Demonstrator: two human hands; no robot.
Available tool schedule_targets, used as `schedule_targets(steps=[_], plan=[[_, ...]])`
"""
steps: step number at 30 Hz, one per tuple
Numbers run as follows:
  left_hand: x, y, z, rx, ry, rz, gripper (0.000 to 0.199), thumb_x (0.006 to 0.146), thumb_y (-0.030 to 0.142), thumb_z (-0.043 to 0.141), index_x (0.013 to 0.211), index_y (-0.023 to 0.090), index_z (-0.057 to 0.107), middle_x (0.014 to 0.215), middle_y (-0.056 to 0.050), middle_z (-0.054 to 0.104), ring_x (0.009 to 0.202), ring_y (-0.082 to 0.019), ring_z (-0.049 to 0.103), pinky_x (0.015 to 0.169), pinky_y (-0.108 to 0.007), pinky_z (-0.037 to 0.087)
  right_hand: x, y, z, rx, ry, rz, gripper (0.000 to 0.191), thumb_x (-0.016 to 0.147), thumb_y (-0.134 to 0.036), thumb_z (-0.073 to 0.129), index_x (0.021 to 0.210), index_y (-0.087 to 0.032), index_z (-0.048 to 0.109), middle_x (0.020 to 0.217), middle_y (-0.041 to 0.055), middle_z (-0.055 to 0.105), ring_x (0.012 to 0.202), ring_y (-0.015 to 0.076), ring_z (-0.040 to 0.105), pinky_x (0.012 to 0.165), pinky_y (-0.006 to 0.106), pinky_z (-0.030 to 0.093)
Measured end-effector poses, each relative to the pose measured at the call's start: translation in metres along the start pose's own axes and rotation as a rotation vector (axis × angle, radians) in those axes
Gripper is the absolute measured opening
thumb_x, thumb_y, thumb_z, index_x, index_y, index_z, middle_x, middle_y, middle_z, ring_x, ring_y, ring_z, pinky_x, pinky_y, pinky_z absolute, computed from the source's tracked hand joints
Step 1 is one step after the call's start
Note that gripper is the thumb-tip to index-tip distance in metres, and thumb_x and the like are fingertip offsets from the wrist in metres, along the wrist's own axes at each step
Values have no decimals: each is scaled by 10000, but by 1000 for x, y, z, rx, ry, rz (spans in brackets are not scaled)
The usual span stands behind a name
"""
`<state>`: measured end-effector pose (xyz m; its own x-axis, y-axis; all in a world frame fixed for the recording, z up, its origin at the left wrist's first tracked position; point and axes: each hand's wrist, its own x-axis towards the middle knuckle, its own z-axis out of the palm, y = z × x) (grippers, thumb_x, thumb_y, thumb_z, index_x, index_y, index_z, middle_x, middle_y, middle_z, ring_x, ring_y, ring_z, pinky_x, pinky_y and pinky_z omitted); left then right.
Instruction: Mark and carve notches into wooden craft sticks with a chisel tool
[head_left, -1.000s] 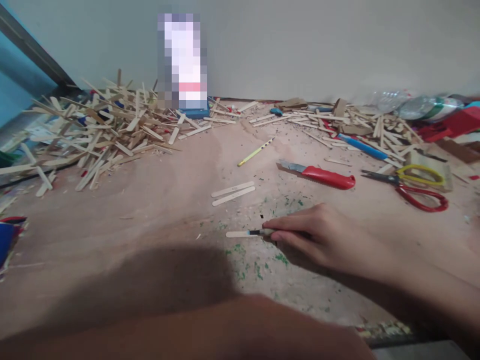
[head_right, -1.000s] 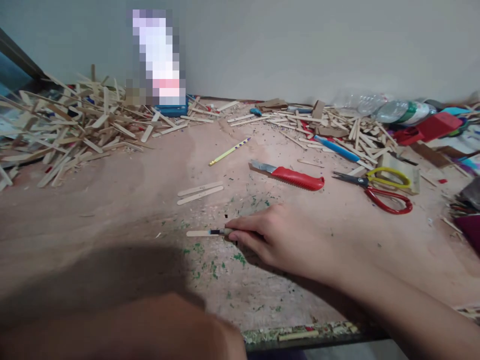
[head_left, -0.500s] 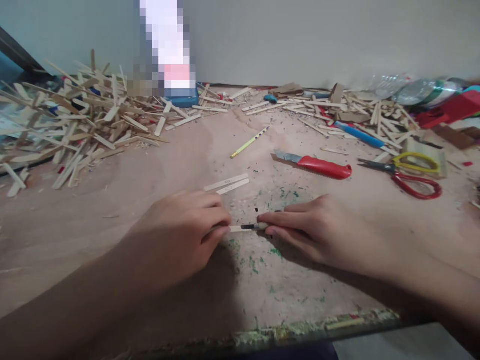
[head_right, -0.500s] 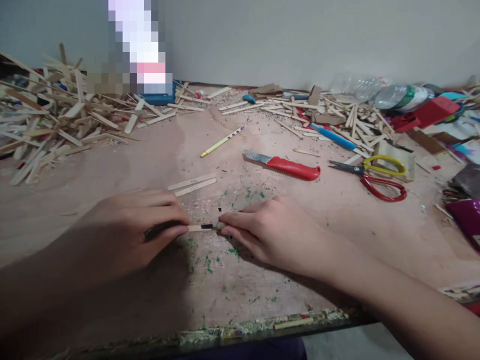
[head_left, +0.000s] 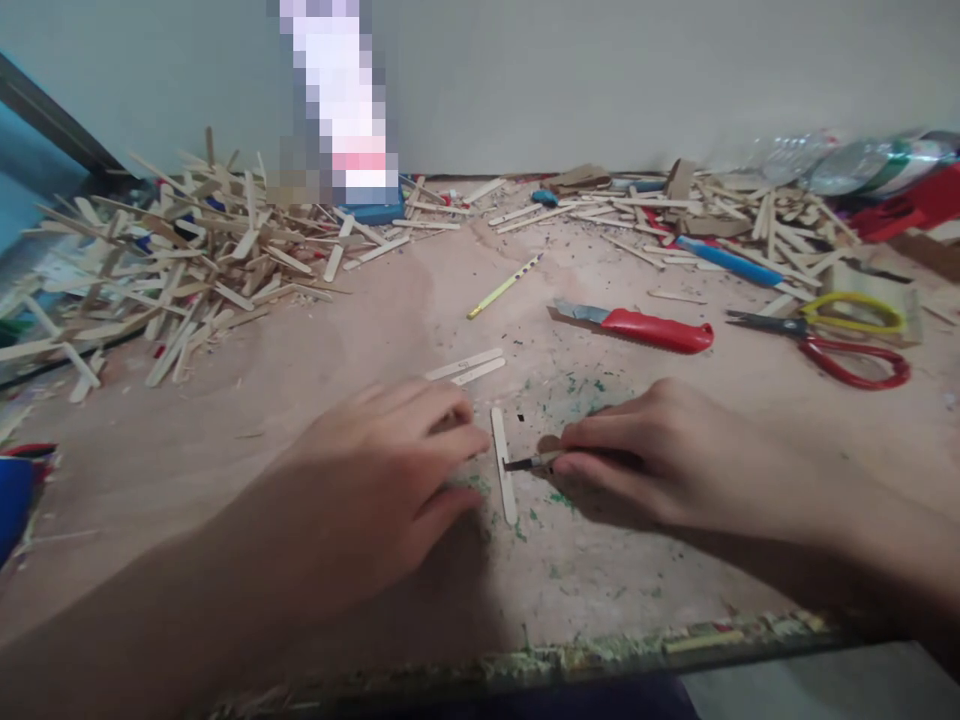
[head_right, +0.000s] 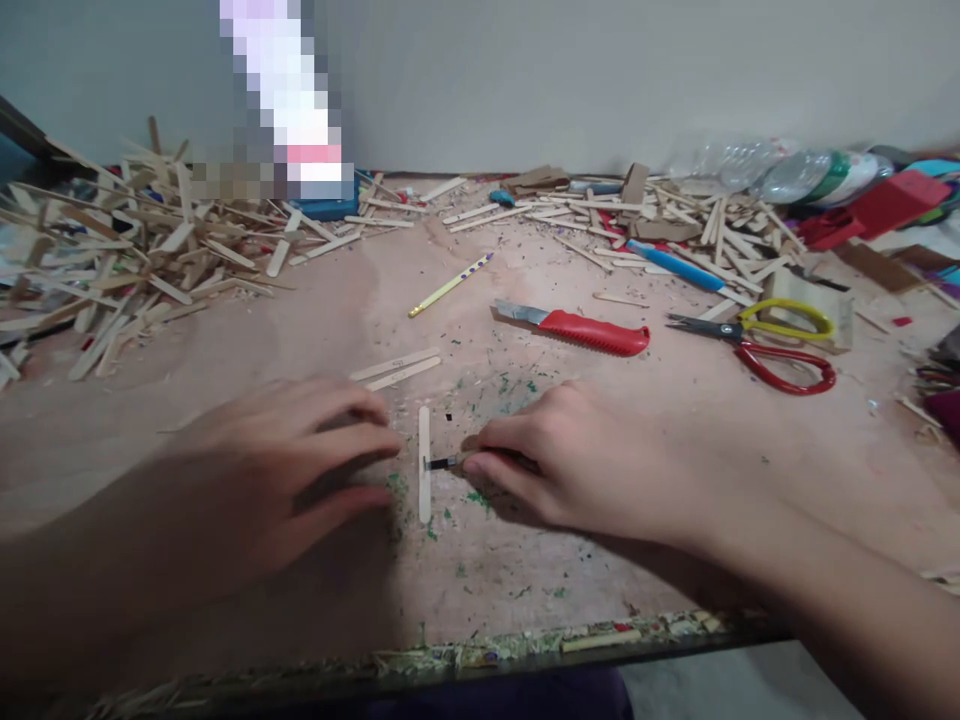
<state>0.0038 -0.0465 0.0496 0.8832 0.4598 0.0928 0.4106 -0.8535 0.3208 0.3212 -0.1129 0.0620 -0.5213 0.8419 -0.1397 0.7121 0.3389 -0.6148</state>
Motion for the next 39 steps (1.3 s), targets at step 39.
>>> schedule_targets(steps=[39], plan=[[4, 1, 47, 49, 81, -13, 947, 1123, 790, 873, 1762, 103, 738, 1938, -320, 551, 1799, -583, 576, 1435, -824, 564, 0, 8, -1, 82, -27, -40, 468, 1344, -445, 621, 1081, -212, 930, 980, 93, 908, 738, 177, 767, 701, 320, 553]])
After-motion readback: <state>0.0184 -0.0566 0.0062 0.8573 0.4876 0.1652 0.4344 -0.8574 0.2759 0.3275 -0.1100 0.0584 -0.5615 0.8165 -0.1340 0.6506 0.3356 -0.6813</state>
